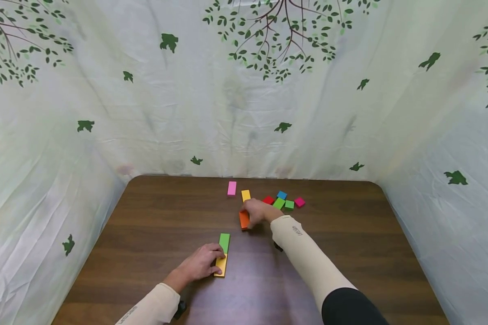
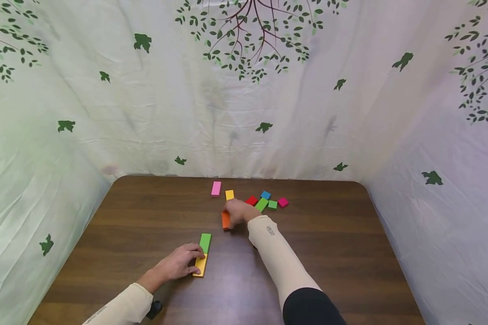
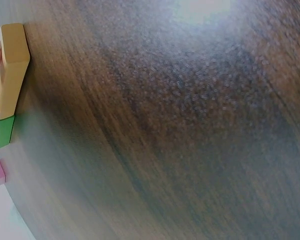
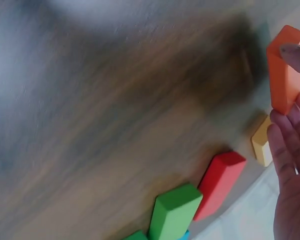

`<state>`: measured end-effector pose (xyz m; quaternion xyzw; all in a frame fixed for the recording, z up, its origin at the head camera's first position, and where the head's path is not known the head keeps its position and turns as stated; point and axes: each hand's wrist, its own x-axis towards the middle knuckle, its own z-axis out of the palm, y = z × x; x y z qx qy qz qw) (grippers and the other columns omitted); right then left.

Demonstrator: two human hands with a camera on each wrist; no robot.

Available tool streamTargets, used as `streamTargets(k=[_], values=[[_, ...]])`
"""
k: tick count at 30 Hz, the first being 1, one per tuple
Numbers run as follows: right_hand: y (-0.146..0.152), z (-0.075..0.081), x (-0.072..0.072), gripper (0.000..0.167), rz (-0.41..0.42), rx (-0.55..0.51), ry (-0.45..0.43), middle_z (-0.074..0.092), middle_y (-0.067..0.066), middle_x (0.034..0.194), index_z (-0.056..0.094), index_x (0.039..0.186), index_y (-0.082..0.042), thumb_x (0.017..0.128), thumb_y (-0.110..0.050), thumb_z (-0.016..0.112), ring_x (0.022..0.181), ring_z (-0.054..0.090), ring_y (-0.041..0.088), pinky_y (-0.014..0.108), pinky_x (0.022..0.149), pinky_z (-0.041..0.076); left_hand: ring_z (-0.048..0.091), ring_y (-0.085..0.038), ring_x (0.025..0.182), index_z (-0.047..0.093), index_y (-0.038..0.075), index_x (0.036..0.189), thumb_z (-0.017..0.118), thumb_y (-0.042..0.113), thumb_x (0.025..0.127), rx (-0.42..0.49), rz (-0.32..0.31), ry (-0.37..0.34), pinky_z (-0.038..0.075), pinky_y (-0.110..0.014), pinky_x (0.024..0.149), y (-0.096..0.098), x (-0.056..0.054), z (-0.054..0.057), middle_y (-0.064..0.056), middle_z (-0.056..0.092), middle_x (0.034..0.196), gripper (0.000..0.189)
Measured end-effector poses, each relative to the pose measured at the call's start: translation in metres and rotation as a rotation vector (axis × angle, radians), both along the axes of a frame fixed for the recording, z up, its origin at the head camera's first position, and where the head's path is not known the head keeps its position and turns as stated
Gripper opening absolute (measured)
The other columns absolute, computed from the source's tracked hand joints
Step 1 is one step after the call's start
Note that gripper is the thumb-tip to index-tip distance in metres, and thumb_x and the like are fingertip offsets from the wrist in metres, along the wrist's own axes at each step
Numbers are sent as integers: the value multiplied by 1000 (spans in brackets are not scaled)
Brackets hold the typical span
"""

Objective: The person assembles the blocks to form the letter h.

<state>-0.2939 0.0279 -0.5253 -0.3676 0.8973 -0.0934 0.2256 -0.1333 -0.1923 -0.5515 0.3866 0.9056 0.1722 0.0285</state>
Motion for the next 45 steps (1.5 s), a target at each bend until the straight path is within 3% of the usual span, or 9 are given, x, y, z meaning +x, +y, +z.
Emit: streamTargets(k=[9,17,24,37,45], values=[[-15,-1,5,56,-65,-16,1,61,4,114,63,124,-6,73,-20,82,101,54,18,28,88,47,61,-20,90,70,3,91,84,18,72,2,-3,21,51,-34,82,-1,-1,0,-3,61,95,28],[-30,-2,11,54,-55,-76,38,62,4,109,63,121,-5,73,-22,81,98,54,18,27,88,46,61,-20,91,70,3,92,84,19,72,-2,-7,26,51,-34,82,-2,0,-1,-3,61,95,29],[-43,-5,15,53,-105,-89,26,60,3,110,63,123,-6,75,-23,81,101,53,18,28,90,45,61,-19,89,70,4,91,84,19,73,8,-18,25,50,-34,81,-3,-1,-1,-2,61,96,28],[-50,-13,23,49,-77,-73,49,54,1,99,64,123,-6,80,-24,77,89,49,14,25,81,44,61,-20,90,70,4,92,84,19,73,-5,-15,9,50,-34,82,-2,-1,0,-3,61,96,27],[-49,-17,24,53,-79,-102,22,54,3,105,60,130,-4,85,-29,74,88,48,13,23,79,43,61,-21,91,70,4,93,83,20,73,5,-17,20,51,-36,82,-3,0,-2,-3,61,97,29]])
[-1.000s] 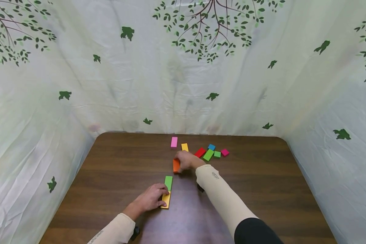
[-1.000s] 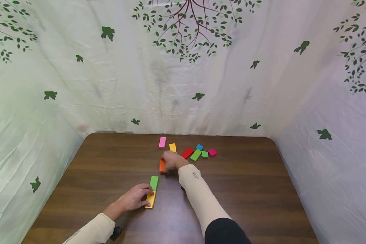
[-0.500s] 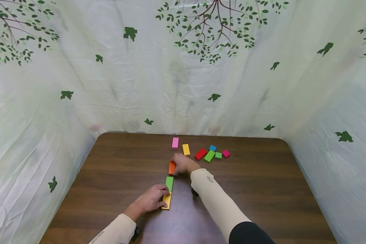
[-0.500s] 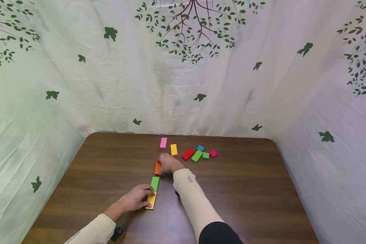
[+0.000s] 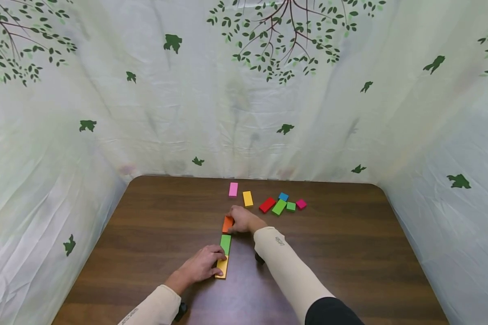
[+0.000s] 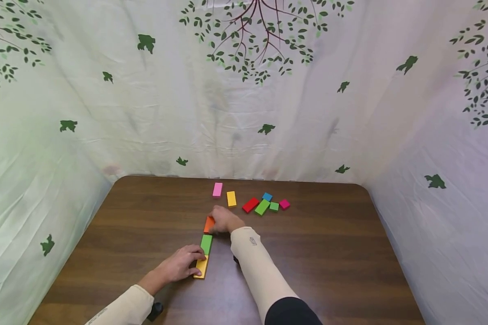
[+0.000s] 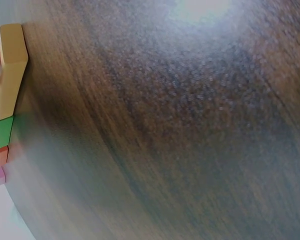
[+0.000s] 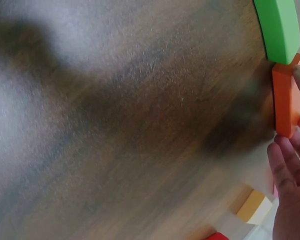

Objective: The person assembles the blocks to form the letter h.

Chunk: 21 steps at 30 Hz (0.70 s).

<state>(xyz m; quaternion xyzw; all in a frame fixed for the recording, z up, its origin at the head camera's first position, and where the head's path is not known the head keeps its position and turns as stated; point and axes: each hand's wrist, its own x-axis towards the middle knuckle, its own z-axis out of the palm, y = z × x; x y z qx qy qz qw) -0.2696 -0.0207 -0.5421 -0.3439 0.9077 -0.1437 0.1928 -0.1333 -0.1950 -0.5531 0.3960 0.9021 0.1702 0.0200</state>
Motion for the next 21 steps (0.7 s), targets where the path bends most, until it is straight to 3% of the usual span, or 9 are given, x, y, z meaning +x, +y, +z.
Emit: streamTargets(k=[8,21], values=[[1,-3,3,54,-21,-42,-16,56,6,116,59,130,-4,85,-27,75,100,52,15,26,91,44,61,-20,90,70,4,92,84,19,73,10,-5,14,50,-34,81,-1,0,-2,-3,61,96,28],[4,-5,7,51,-33,-77,-35,56,6,120,61,129,-5,85,-26,75,112,52,19,29,99,41,60,-19,90,70,4,92,84,19,72,9,-6,39,50,-34,80,-1,1,-2,-3,61,95,28]])
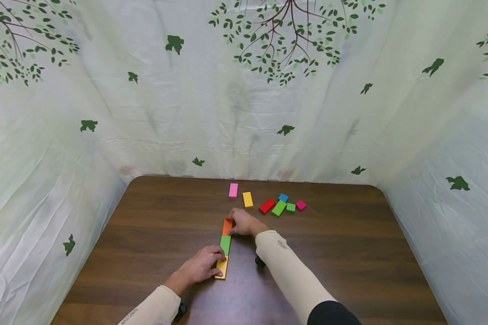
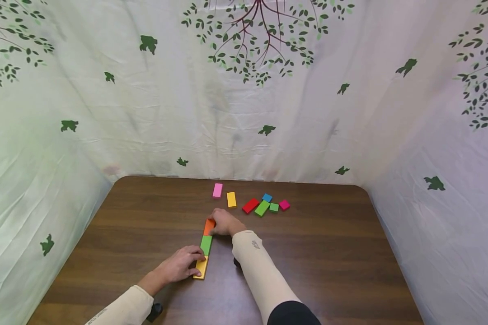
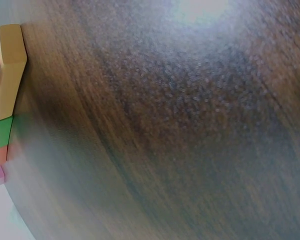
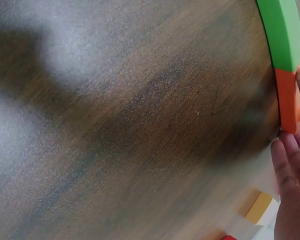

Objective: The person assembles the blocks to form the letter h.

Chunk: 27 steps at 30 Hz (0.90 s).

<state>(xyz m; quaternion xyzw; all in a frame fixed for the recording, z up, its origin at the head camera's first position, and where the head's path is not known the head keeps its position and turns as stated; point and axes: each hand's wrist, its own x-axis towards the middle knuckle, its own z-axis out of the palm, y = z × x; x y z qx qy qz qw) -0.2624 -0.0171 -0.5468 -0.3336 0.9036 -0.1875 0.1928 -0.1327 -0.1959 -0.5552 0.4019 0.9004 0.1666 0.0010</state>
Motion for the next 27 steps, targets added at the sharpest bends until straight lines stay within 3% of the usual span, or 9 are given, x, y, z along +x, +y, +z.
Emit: streamTargets(k=[12,22,27], values=[[7,5,-8,52,0,-47,4,56,5,119,59,131,-8,85,-25,75,109,52,17,29,97,43,60,-19,89,71,4,92,84,19,72,-5,1,-10,50,-33,80,-1,0,-1,-2,60,95,28],[38,14,-46,60,-94,-53,52,50,14,132,56,133,-6,80,-21,79,123,47,29,39,106,37,60,-19,93,71,3,96,82,22,76,-46,36,-62,50,-34,84,0,0,5,-3,61,99,30],[53,13,-62,64,-133,-53,30,48,13,133,54,135,-5,78,-18,81,121,47,27,38,105,38,60,-20,94,72,3,97,82,23,77,-67,45,-69,50,-34,85,2,3,6,-3,61,100,30]])
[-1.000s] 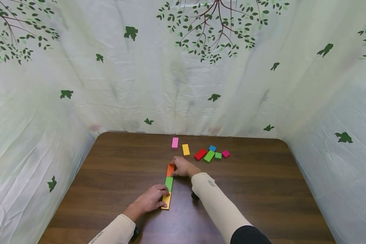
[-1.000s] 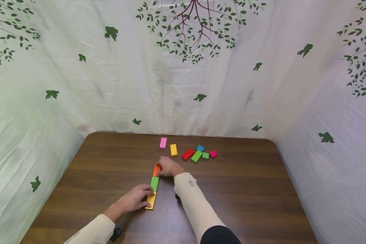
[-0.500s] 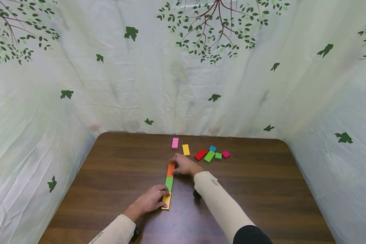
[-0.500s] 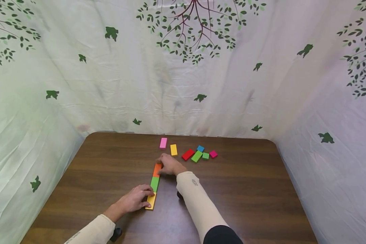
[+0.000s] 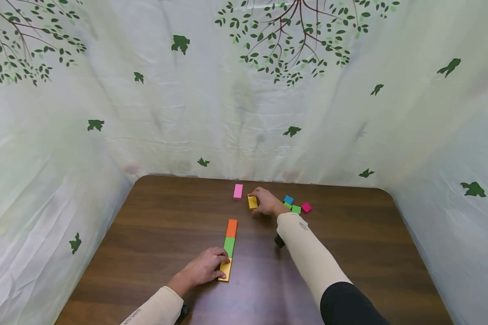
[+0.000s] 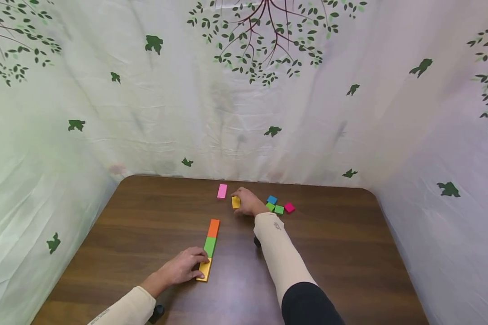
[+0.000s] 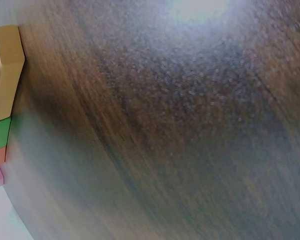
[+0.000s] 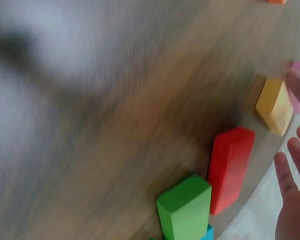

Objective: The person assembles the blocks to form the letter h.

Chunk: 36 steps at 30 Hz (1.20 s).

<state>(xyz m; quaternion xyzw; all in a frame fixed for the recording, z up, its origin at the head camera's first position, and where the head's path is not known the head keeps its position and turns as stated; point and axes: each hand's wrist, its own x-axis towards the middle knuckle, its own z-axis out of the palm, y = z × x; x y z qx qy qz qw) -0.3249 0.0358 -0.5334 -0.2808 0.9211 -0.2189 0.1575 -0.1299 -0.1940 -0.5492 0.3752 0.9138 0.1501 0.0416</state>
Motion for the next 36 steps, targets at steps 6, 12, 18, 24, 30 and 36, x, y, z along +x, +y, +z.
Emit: streamTargets(k=[6,12,18,24,30,36], values=[[-1,-1,-15,67,17,20,-43,44,12,137,52,136,-5,77,-16,82,124,45,27,38,106,38,59,-19,95,72,3,97,81,23,77,4,-9,2,50,-34,85,-1,-1,-1,-3,61,99,30],[-6,0,-22,66,83,81,-10,47,17,135,52,134,1,77,-14,82,123,46,31,40,105,38,60,-19,94,71,4,95,82,23,76,25,-24,47,50,-33,85,-1,-1,-5,-2,62,99,29],[-9,-3,-24,63,79,108,-4,51,18,127,54,131,3,76,-11,81,113,50,31,40,100,42,60,-19,94,71,4,95,82,23,76,30,-14,41,50,-33,85,-2,0,-6,-2,62,99,28],[-6,-11,-23,62,42,108,-46,51,14,130,54,134,0,78,-11,79,115,49,28,39,98,43,60,-19,92,71,4,94,83,22,74,48,-22,63,50,-33,83,-3,2,-5,-2,62,98,28],[-5,-15,-22,61,20,72,-52,56,14,124,55,133,0,77,-11,80,108,52,25,37,93,46,60,-18,92,71,4,94,82,21,75,46,-14,43,50,-33,84,-2,3,-4,-2,62,98,28],[-11,-16,-19,60,50,77,-17,60,13,117,59,129,0,76,-18,82,99,53,23,35,90,47,60,-19,93,71,4,94,83,21,75,38,-1,31,50,-33,84,-2,2,-5,-2,62,98,28]])
